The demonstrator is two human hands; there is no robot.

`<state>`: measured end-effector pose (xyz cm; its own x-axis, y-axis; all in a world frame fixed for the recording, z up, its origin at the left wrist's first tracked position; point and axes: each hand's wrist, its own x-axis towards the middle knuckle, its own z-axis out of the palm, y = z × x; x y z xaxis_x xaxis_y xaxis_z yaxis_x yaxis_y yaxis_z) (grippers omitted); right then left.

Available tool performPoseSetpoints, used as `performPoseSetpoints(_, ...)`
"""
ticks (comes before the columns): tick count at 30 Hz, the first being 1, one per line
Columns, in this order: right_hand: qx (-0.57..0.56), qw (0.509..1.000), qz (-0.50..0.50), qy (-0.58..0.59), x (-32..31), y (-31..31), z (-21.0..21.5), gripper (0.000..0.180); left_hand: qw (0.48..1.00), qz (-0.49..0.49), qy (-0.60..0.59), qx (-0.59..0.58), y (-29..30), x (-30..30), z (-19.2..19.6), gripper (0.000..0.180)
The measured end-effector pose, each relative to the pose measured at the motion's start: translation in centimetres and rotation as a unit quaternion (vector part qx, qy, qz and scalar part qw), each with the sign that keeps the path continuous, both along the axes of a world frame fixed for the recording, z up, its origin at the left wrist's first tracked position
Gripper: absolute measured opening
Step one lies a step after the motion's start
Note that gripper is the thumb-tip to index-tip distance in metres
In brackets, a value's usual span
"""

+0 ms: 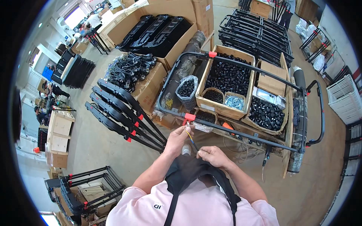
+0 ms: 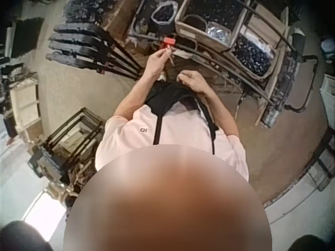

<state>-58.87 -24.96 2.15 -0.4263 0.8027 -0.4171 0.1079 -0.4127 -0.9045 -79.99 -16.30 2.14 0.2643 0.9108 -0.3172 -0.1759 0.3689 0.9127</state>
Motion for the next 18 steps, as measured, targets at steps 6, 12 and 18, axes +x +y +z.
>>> performPoseSetpoints(6,-0.031,0.999,0.008,0.014,-5.2,3.4,-6.0,0.037,0.986,-0.081,-0.073,-0.13,3.0,-5.4,-3.9,0.036)
performPoseSetpoints(12,-0.018,0.998,0.019,-0.059,-10.7,7.4,-10.1,0.037,0.98,-0.016,-0.114,-0.166,6.3,-9.4,-10.2,0.03)
performPoseSetpoints(18,-0.024,0.998,-0.041,-0.047,-15.2,10.6,-12.6,0.036,0.988,-0.004,-0.001,-0.151,10.8,-11.8,-12.7,0.027)
